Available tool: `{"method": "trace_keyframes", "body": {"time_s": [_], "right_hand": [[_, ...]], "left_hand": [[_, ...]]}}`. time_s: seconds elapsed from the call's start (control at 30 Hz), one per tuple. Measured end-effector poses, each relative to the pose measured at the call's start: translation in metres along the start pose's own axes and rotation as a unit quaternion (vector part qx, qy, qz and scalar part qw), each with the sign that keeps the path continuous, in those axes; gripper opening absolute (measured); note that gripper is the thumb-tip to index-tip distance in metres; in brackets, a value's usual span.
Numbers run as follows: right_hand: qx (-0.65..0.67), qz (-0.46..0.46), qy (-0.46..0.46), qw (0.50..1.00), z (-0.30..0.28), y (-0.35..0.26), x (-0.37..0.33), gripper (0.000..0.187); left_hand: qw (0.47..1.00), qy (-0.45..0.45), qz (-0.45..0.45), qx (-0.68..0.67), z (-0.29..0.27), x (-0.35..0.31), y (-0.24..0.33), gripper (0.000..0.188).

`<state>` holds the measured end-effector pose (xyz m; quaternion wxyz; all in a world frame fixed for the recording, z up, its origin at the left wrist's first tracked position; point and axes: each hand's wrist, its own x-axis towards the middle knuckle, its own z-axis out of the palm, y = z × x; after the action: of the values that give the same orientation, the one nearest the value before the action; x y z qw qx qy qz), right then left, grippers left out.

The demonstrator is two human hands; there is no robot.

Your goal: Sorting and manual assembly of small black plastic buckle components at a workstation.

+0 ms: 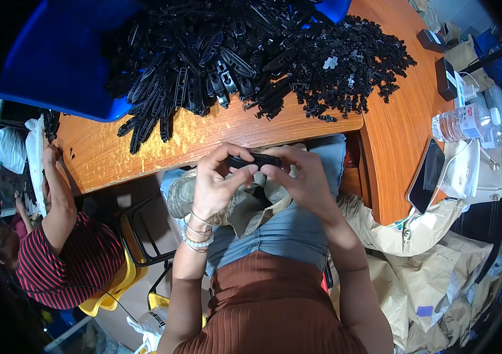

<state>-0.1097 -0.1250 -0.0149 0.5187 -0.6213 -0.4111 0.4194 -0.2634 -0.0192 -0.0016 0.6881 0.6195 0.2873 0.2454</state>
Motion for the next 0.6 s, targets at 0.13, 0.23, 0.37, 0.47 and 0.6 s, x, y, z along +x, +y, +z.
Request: {"method": "trace_keyframes", "body": {"time_s": [0.13,0.23,0.37,0.47,0.6], "right_hand": [[0.023,-0.022,-0.012,0.999,-0.004,0.006,-0.003,0.025],[-0.062,-0.031,-0.077,0.995,-0.008,0.016,-0.002,0.025],[-0.167,-0.156,-0.011,0.973,-0.003,0.027,0.014,0.018],[-0.317,-0.307,0.128,0.888,-0.01,0.015,0.049,0.011],[-0.377,-0.317,0.176,0.852,-0.015,0.012,0.068,0.013]], "left_hand": [[0.991,-0.075,0.013,0.112,-0.01,0.003,0.001,0.017],[0.97,-0.072,0.098,0.21,-0.017,0.017,0.004,0.019],[0.929,0.005,0.225,0.294,-0.004,0.054,0.013,0.014],[0.894,0.054,0.295,0.332,0.008,0.093,0.007,0.011],[0.819,0.03,0.27,0.506,0.024,0.115,0.01,0.006]]}}
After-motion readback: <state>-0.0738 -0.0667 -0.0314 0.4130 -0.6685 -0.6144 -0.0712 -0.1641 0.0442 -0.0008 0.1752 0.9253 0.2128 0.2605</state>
